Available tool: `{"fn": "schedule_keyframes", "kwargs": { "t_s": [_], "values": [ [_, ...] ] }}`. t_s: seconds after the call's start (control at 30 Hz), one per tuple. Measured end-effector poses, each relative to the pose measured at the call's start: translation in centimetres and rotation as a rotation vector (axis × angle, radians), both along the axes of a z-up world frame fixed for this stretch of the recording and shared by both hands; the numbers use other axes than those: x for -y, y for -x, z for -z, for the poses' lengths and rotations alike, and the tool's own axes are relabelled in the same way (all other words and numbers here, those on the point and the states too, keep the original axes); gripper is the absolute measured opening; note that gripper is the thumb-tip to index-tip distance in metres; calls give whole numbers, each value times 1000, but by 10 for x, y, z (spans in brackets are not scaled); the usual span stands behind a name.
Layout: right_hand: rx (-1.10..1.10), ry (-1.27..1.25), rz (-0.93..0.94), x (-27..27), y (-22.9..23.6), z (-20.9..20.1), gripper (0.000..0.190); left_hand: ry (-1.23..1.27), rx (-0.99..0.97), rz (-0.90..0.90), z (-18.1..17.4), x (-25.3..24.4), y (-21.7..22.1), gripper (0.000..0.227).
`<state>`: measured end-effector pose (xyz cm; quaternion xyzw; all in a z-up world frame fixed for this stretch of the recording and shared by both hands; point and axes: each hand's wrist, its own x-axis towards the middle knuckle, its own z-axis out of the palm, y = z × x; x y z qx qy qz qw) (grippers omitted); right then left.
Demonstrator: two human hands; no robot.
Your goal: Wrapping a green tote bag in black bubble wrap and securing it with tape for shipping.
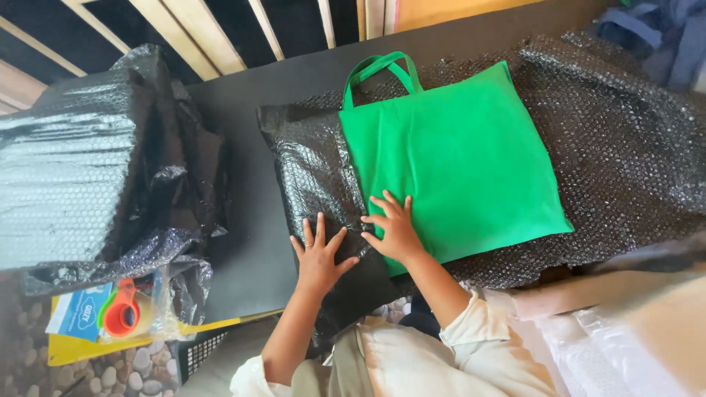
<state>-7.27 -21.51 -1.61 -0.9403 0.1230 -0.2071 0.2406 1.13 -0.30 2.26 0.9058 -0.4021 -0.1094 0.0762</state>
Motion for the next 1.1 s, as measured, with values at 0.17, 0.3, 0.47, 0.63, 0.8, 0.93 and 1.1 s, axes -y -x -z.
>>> {"fn": "schedule_keyframes", "kwargs": {
  "t_s": [0.17,0.3,0.47,0.63,0.8,0.93,1.1],
  "values": [
    [86,-119,-63,11,2,12,33,64,-6,90,8,27,-13,64],
    [27,-132,-57,20,10,11,32,-39,142,107,13,39,-4,93],
    [245,-898,-66,81,45,-2,39,-132,59,-37,12,65,15,110],
    [283,-745,456,237,124,-1,49,-132,119,-134,15,109,54,146],
    [397,-453,984,419,252,24,79,-189,118,-214,39,115,51,164],
    [27,-378,1375,494,308,-29,105,-204,260,-226,59,110,48,168],
    [-276,-243,1182,541,301,-89,115,-354,173,-310,74,115,40,177]
  ]
}}
